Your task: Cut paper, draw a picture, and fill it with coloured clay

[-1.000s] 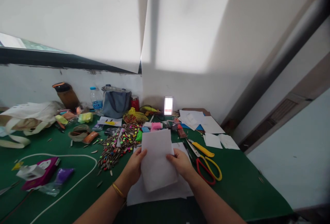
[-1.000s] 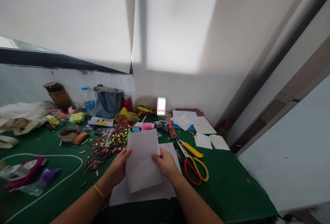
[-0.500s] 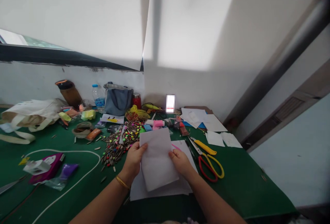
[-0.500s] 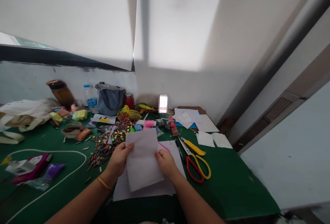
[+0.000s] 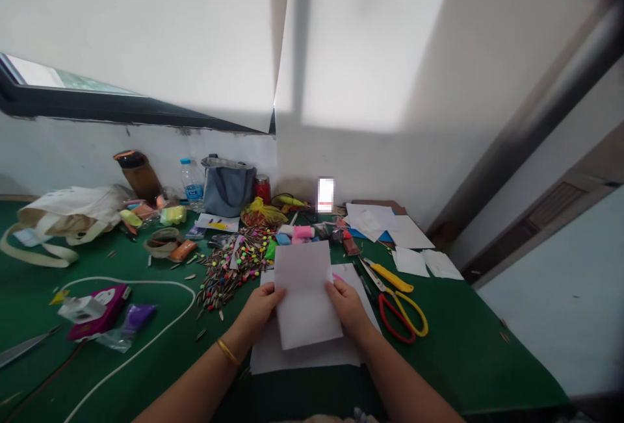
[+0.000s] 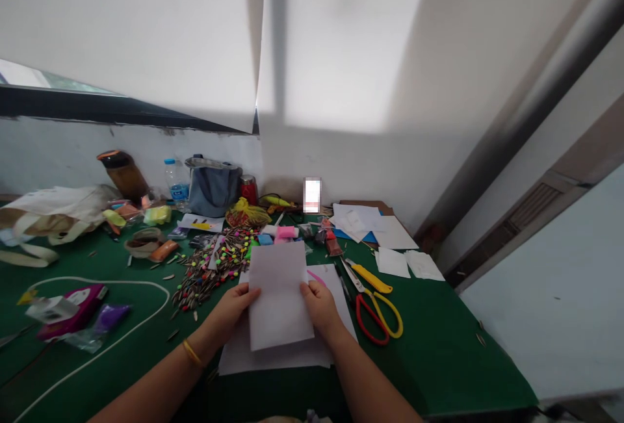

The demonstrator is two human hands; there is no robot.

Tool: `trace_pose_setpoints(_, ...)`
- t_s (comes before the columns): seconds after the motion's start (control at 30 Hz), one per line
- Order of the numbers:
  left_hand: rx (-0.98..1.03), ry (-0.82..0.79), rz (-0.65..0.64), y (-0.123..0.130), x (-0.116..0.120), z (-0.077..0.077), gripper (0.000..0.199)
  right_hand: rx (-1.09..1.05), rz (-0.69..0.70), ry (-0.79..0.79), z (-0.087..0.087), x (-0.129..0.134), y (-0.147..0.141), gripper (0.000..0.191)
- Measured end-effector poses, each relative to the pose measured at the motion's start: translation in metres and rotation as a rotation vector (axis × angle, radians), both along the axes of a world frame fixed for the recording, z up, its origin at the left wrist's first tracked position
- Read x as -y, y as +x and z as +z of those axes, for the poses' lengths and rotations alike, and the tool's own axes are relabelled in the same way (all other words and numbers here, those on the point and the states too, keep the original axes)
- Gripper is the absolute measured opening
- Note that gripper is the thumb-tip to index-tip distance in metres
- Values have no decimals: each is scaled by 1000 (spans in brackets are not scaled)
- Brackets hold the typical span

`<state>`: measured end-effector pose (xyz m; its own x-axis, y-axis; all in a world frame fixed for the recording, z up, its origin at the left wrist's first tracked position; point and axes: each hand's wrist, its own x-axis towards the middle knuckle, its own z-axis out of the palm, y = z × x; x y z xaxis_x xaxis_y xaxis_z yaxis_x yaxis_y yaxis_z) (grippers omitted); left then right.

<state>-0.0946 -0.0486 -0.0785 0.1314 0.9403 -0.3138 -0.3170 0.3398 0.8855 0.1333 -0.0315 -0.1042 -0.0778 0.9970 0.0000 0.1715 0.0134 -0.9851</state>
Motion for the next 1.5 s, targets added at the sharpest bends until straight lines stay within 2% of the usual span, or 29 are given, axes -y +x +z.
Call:
trace_pose_setpoints(0.2,3,-18,20,-1,2,-2,38,-49,18,80,4,2,2,44)
trace_pose_setpoints(0.37,39,46,-53,-4,-2,10,40,-33,30,81,-1,3,3,41)
trace_pose_setpoints(0.5,103,100,56,-3,-14,26,47,-41,82,46,4,8,0,39)
trace_pose_setpoints(0.63,148,102,146,0,-21,34,45,-52,109,40,11,11,-2,39)
trace_pose_setpoints(0.9,162,52,191,1,-17,35,42,-67,123,30,9,12,-4,39)
trace_pose_setpoints(1.33,175,65,189,2,-18,34,43,-72,89,-13,12,12,-6,42)
trace_pose_setpoints(1.5,188,66,180,2,-19,32,42,-123,126,-7,12,12,-5,39)
